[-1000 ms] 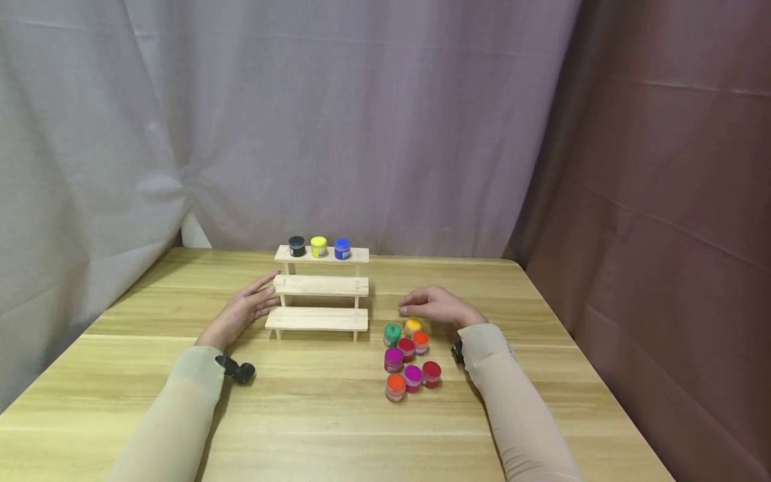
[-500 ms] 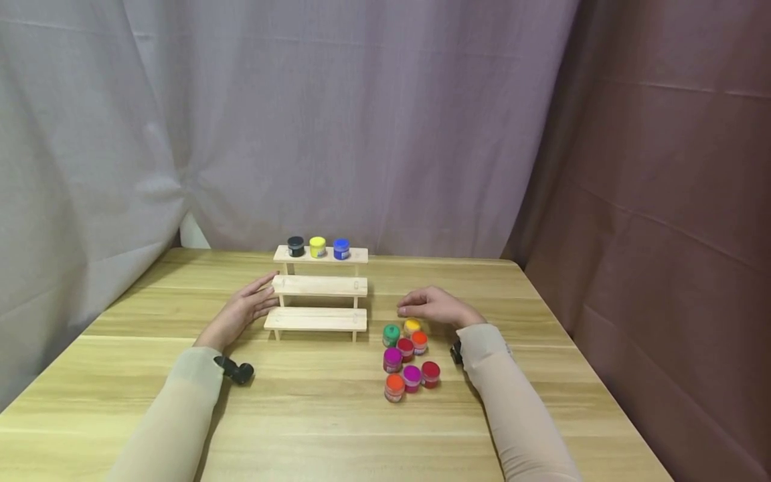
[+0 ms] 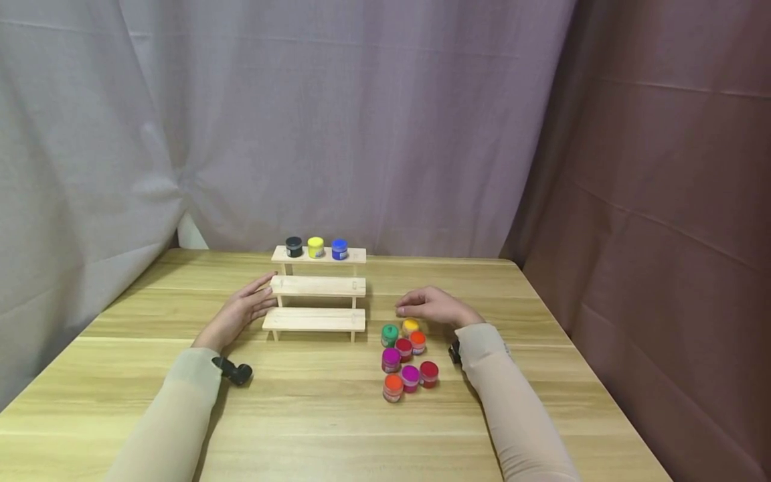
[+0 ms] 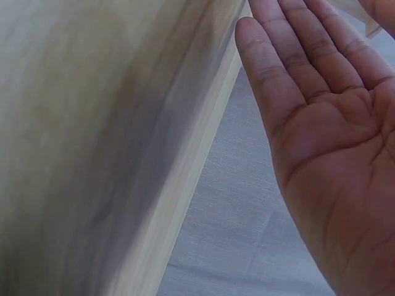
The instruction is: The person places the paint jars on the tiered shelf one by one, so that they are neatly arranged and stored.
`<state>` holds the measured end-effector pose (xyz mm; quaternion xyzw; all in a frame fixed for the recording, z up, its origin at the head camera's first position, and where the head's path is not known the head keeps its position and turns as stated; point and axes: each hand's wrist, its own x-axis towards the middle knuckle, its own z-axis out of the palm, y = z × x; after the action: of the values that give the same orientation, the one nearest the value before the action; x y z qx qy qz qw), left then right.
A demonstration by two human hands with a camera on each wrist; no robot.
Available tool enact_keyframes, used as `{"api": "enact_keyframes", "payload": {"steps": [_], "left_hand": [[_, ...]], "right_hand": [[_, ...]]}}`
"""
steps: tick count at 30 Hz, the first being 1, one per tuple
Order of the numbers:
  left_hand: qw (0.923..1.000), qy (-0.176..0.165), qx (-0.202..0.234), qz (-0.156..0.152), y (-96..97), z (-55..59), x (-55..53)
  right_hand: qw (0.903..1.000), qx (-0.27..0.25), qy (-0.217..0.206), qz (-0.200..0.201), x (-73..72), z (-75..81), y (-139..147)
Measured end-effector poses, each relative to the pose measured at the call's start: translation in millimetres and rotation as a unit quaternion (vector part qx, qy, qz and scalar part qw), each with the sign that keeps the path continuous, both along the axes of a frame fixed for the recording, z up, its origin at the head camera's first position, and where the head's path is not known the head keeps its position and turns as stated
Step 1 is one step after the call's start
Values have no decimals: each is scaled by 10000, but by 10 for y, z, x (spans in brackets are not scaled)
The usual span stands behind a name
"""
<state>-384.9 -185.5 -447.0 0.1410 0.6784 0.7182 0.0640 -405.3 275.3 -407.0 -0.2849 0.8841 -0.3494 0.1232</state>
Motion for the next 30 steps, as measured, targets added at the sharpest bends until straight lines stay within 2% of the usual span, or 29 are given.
{"api": "enact_keyframes", "payload": {"steps": [15,25,30], "left_hand": [[9999,48,-83,-46,-4,12,21],[10000,13,-35,-57,-9,1,3],[10000,6,-60,-43,-7,4,2]], "right_hand": [[10000,-73,-48,15,-19,-26,18],[9999,76,-90,70,19,31,26],[9973,49,-617,390,42,70,72]]}}
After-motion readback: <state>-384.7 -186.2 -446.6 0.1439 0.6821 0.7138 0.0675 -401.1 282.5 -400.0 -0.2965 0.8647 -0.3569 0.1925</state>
